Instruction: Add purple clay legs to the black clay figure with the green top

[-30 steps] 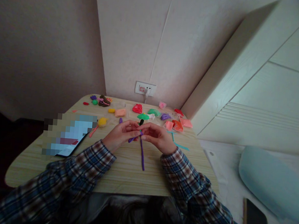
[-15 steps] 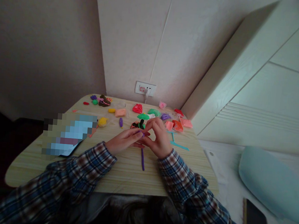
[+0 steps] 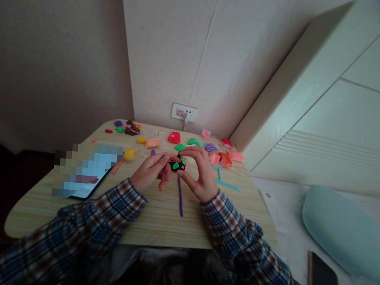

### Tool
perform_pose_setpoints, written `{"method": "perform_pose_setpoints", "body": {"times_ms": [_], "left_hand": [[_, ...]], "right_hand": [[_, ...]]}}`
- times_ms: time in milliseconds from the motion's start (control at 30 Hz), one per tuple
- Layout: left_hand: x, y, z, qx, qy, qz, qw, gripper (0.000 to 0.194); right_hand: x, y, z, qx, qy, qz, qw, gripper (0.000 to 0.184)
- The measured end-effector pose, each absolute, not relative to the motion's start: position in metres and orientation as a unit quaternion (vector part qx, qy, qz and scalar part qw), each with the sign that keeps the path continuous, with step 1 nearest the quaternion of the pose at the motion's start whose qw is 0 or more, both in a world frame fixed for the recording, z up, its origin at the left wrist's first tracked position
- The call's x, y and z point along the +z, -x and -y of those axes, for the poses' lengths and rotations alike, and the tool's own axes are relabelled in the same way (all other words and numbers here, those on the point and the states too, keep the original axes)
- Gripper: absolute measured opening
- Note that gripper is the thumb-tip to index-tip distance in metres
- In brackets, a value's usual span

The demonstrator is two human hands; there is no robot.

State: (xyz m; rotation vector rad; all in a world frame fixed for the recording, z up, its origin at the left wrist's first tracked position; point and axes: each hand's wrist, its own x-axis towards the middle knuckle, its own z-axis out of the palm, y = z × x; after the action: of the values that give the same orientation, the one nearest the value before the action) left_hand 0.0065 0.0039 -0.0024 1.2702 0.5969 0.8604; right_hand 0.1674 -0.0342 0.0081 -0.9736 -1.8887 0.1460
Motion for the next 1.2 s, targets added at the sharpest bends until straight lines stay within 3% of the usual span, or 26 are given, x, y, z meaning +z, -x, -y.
{"method": "perform_pose_setpoints", "body": {"times_ms": [200,367,533,733,1067,1200], "left_hand": [[-0.002,-0.006,-0.01,0.432,-0.547,-0.237,0.677,0.04],[-0.007,-0.007,-0.012,0.381,-0.556,-0.226,0.704,0.021],[-0.005,-0.005,-0.008,0.36,-0.539,-0.21,0.732,0.03],[-0.003,-0.002,-0.007,0.33,-0.546,-0.246,0.73,0.02],[-0.009,-0.015,0.001,0.379,-0.476,-0.203,0.767,0.036],[-0.008,-0.015,0.004,0.32,-0.443,-0.165,0.821,0.049]], "right_hand": [[0.007,-0.172,0.03,0.098,0.434,0.728,0.521,0.015],[0.006,-0.171,0.029,0.126,0.435,0.724,0.52,0.013],[0.007,-0.171,0.03,0.113,0.439,0.728,0.515,0.012],[0.004,-0.168,0.031,0.079,0.414,0.767,0.483,0.016],[-0.002,-0.166,0.031,0.02,0.366,0.847,0.384,0.04],[-0.001,-0.168,0.031,-0.011,0.372,0.846,0.383,0.018]]}}
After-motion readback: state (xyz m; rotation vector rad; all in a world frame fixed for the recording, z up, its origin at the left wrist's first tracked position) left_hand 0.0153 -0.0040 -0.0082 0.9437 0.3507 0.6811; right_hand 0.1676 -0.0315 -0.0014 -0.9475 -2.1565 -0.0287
